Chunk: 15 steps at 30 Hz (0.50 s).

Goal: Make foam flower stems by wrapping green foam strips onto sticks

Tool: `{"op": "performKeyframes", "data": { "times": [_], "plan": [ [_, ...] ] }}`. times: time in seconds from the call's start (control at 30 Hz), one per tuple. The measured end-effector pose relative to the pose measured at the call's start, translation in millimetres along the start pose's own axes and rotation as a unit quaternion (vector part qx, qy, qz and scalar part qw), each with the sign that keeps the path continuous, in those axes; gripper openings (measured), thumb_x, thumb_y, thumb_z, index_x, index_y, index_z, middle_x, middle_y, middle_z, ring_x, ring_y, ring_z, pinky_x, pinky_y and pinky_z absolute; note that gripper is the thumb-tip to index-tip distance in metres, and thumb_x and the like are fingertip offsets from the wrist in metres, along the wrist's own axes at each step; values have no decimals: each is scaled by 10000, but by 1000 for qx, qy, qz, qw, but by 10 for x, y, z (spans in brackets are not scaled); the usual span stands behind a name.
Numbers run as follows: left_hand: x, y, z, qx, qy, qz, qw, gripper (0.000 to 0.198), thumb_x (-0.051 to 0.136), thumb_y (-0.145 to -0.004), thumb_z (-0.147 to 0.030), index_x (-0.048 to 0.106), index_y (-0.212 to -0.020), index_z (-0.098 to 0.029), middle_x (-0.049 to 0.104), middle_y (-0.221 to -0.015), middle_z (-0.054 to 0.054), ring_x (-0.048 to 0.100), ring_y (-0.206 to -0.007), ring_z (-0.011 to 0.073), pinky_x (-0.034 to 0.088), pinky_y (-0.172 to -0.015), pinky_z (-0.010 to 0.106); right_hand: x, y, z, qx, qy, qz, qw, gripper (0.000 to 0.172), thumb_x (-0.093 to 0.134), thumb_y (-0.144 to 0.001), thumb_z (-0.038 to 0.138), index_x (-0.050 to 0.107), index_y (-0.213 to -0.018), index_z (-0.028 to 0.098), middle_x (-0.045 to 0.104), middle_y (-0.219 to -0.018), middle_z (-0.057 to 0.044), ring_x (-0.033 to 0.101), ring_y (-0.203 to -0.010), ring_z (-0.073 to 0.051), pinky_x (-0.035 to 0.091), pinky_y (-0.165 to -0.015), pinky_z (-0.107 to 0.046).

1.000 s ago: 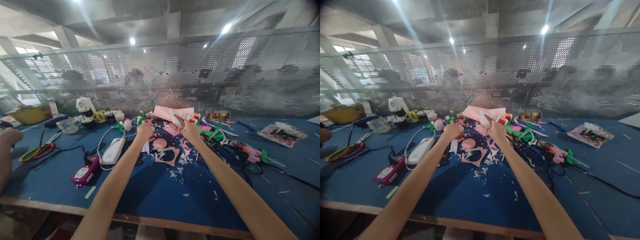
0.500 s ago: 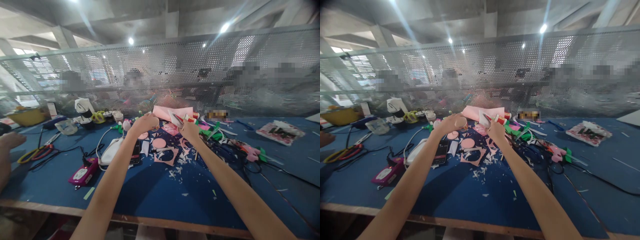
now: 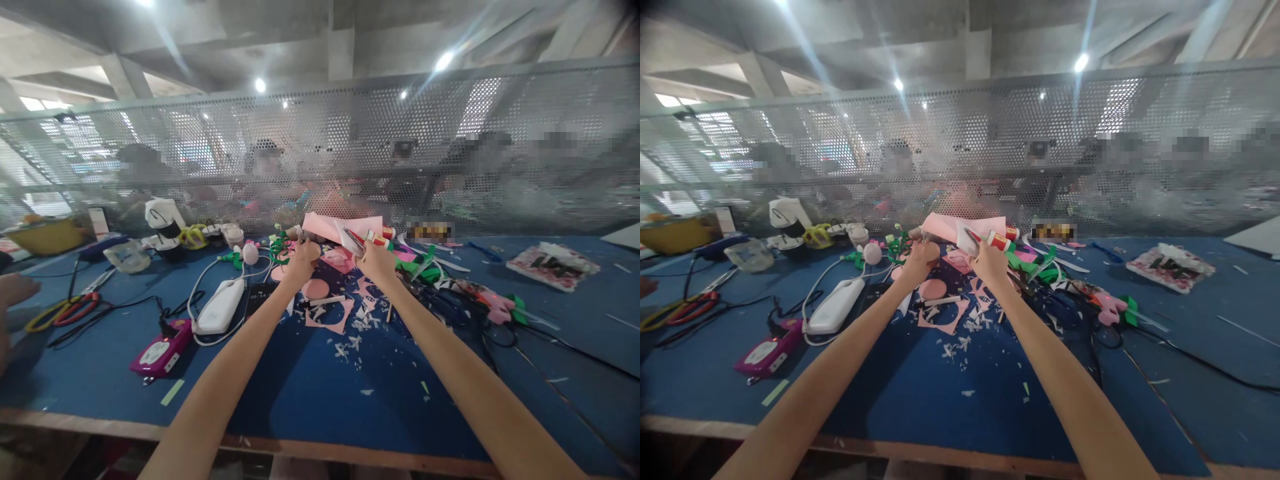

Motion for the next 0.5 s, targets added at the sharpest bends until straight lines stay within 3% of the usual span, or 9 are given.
{"op": "performKeyframes", "data": {
  "times": [0.1, 0.2, 0.37, 0.5],
  "plan": [
    [51, -39, 40, 9, 13, -34, 999, 664, 367, -882, -302, 40, -1397, -41, 115, -1440, 286, 301, -1308, 306, 372, -963, 389, -5, 1, 1, -1, -4, 1, 1000, 402, 498, -807, 427, 525, -1097, 150, 654, -946, -127, 623, -914, -272, 460, -743, -332],
    [116, -57, 19, 28, 15, -29, 999, 669, 374, -874, -299, 59, -1392, -15, 156, -1431, 285, 190, -1349, 323, 291, -1020, 441, -5, 2, 0, -1, -3, 0, 1000, 391, 493, -808, 429, 530, -1085, 155, 657, -935, -121, 626, -906, -276, 463, -732, -336],
    [183, -43, -77, 66, 11, 37, 997, 647, 431, -845, -298, 178, -1379, -35, 255, -1407, 262, 247, -1324, 323, 274, -1024, 449, 2, 4, -2, -1, 2, -3, 1000, 392, 476, -823, 420, 519, -1104, 151, 654, -930, -122, 625, -903, -281, 462, -732, -340],
    [213, 2, -137, 51, 4, 112, 992, 661, 460, -828, -344, 228, -1369, -45, 305, -1379, 272, 303, -1291, 352, 292, -997, 462, -1, 4, -1, 1, 8, -3, 1000, 387, 443, -850, 411, 506, -1123, 144, 650, -936, -134, 622, -909, -281, 460, -735, -341]
  ]
}}
Point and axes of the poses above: each hand's wrist, its own y-axis away from the middle knuckle, its own x-axis out of the palm, z = x × y, the point moved 6 cm from there along -y, towards the middle knuckle
